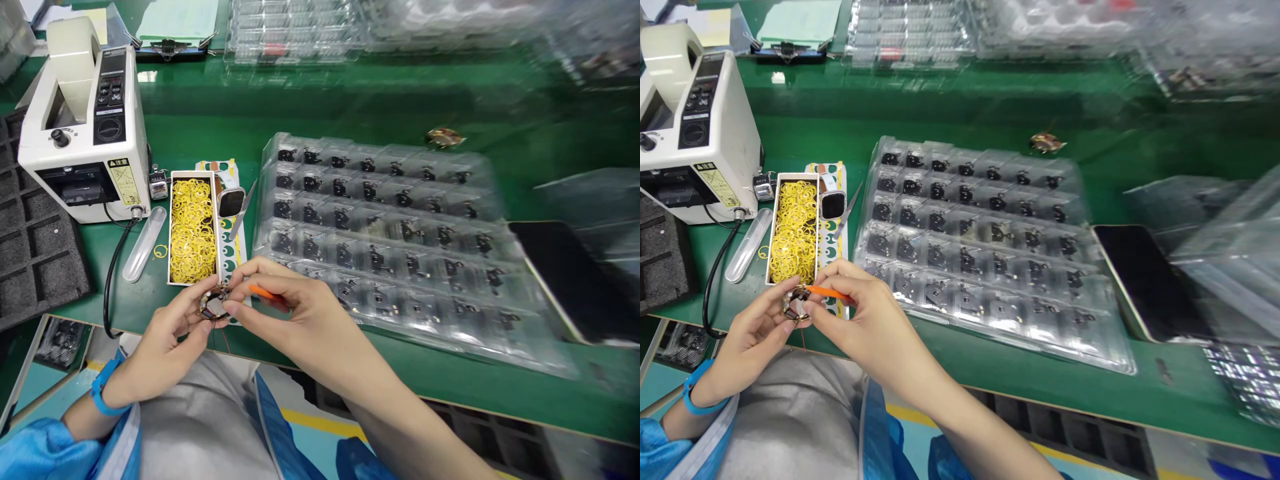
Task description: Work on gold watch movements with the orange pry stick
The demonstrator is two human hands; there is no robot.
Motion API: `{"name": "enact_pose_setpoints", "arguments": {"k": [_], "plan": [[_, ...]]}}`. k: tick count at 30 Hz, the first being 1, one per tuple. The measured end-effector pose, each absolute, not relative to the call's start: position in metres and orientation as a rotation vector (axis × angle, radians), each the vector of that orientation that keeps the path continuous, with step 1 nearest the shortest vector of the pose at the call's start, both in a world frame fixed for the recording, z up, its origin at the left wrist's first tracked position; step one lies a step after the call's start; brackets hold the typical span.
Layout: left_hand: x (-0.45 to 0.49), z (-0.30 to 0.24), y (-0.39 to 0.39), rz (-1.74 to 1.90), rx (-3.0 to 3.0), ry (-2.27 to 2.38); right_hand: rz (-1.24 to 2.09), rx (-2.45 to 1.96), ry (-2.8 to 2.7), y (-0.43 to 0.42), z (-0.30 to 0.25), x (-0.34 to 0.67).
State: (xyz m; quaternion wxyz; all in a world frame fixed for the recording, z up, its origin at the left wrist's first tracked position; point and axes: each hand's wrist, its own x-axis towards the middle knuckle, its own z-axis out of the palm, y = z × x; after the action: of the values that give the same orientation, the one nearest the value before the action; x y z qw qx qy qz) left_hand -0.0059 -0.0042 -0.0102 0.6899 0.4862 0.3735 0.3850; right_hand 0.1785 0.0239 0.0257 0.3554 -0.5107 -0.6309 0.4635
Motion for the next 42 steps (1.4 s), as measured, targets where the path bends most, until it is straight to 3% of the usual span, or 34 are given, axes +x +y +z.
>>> {"name": "enact_pose_setpoints", "arguments": {"k": [12, 27, 37, 42], "plan": [[-0.001, -0.009, -0.003, 0.913, 1.057, 0.858, 1.002, -1.416, -1.783, 0.023, 0.023, 0.173], [0.020, -0.009, 0.006, 1.082, 0.893, 1.116, 0.429, -1.453, -1.887, 0.008, 0.006, 0.158], [0.012, -0.010, 0.006, 1.037, 0.957, 1.084, 0.768, -1.374, -1.945, 0.019, 0.010, 0.165], [0.004, -0.009, 0.014, 1.046, 1.266, 1.187, 0.443, -1.266, -2.046, 0.015, 0.012, 0.162]]}}
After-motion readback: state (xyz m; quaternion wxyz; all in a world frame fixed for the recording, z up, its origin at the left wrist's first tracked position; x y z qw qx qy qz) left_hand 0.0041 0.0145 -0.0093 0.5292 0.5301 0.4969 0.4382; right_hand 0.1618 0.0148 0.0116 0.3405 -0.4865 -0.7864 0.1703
